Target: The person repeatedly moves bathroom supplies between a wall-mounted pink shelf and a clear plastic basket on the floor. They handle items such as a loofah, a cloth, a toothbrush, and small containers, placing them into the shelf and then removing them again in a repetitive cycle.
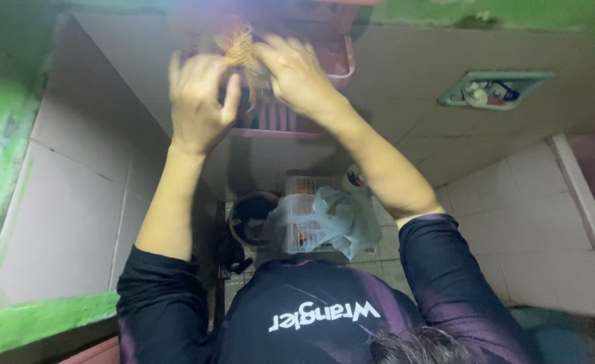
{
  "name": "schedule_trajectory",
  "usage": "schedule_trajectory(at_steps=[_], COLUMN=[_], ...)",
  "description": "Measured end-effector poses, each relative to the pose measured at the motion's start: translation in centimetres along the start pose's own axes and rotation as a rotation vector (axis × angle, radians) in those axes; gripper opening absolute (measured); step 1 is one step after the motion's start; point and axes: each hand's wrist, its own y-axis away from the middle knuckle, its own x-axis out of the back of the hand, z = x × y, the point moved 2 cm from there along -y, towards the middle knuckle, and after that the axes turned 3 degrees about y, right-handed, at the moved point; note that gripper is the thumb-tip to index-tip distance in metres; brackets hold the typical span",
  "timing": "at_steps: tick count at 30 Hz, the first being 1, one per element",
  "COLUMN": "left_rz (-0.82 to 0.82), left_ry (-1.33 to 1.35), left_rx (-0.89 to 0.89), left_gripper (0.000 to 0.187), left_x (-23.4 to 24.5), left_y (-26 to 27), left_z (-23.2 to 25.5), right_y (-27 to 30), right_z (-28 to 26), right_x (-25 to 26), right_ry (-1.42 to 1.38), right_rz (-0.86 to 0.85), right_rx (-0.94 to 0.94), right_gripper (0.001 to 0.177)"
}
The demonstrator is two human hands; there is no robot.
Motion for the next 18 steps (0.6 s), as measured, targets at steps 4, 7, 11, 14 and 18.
schedule_trajectory(at_steps=[4,7,11,14,18], left_rz=[0.008,-0.103,-0.014,0.040,-0.062], left_ry=[-0.171,-0.223,-0.184,-0.141,-0.065], left_rx=[-0.202,-0.127,-0.139,-0.185,-0.204], left_gripper=[0.045,0.044,0.045,0.043,0.038], left_x=[0.2,0.1,1.1,0.8,-3.1], left_y=[0.4,0.1,2.9,7.6,15.8], left_z=[1.8,2.2,2.4,2.7,3.6], right_y=[-0.9,0.8,9.3,18.7,33.6], right_z=[-0.5,-0.6,-0.7,1.4,5.3], right_x=[1.5,4.9,8.0,3.2,-9.1], right_ry=[-0.134,-0.137,-0.346,-0.565,-0.211], right_rz=[-0.060,-0.007,0.020,-0.285,-0.848], right_rx=[0.052,0.088,0.094,-0.136,-0.414], right_gripper=[0.043,0.038,0.029,0.031,0.059])
